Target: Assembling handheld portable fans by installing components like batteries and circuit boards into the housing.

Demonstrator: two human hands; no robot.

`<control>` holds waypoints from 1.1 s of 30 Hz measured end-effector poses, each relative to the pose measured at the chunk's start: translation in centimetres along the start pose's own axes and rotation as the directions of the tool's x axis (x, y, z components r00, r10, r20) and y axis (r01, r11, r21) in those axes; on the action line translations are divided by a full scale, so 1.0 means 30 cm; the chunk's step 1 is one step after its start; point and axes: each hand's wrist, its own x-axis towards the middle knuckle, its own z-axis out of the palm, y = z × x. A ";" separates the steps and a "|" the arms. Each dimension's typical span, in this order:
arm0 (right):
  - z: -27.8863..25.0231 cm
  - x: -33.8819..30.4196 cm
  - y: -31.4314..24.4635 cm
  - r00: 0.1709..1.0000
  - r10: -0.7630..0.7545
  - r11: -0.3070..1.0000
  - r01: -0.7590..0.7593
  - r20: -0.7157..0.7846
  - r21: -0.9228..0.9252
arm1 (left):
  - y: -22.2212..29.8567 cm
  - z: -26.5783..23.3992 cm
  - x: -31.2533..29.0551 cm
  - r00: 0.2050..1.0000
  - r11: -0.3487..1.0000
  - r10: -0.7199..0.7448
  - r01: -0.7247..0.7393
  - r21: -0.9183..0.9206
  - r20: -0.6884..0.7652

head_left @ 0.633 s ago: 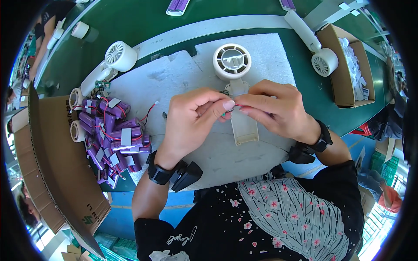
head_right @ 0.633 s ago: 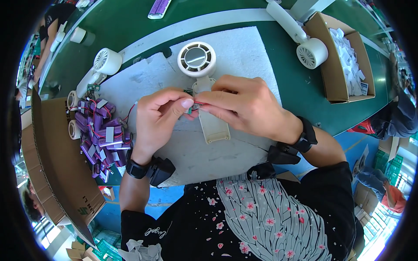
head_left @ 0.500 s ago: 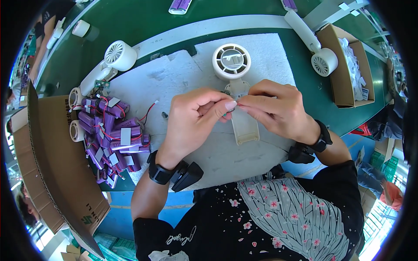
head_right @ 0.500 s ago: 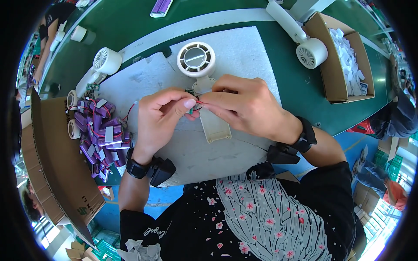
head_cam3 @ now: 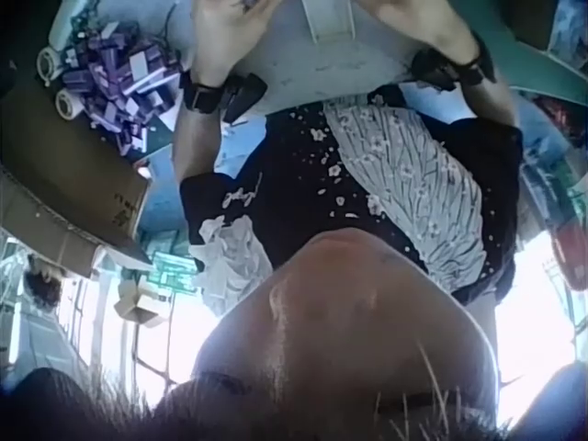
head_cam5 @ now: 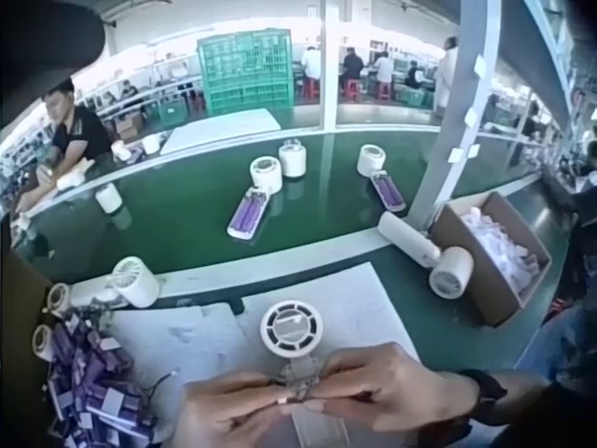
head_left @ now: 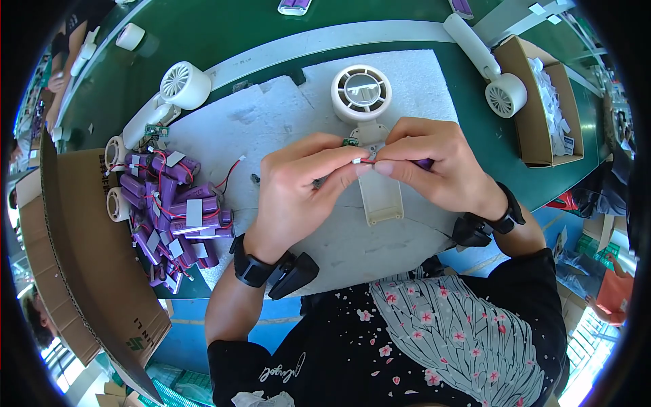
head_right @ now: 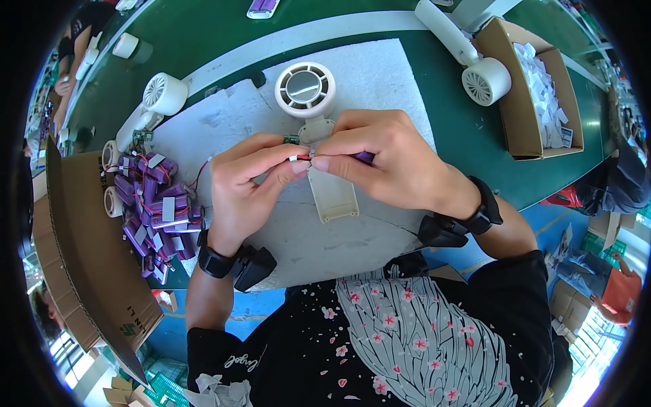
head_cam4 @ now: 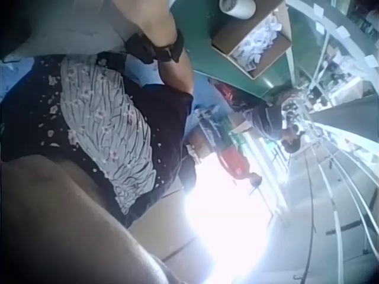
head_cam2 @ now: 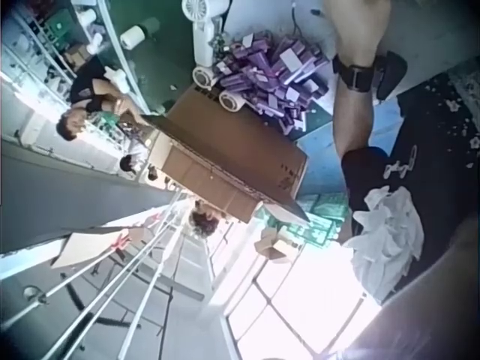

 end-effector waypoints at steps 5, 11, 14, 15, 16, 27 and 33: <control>0.020 -0.007 0.016 0.979 -0.168 0.970 0.145 -0.111 -0.194 | 0.002 0.008 0.001 0.992 0.975 -0.129 0.129 -0.183 0.013; 0.034 -0.015 0.019 0.983 -0.146 0.965 0.116 -0.115 -0.236 | -0.006 -0.026 0.007 0.964 0.911 -0.200 0.249 -0.330 0.176; 0.034 -0.015 0.018 0.991 -0.112 0.982 0.099 -0.073 -0.161 | 0.002 -0.037 0.012 0.946 0.887 -0.202 0.286 -0.364 0.252; 0.031 -0.014 0.018 0.991 -0.112 0.982 0.100 -0.072 -0.159 | 0.006 -0.039 0.012 0.945 0.866 -0.200 0.294 -0.405 0.259; 0.025 -0.014 0.017 0.992 -0.110 0.985 0.100 -0.066 -0.139 | 0.008 -0.039 0.011 0.943 0.843 -0.198 0.303 -0.445 0.266; 0.018 -0.010 0.023 0.997 -0.080 0.990 0.079 -0.004 -0.116 | 0.000 -0.062 0.016 0.887 0.786 -0.308 0.442 -0.433 0.345; 0.020 -0.008 0.021 0.997 -0.070 0.993 0.068 -0.013 -0.098 | -0.006 -0.046 0.015 0.918 0.771 -0.271 0.388 -0.504 0.291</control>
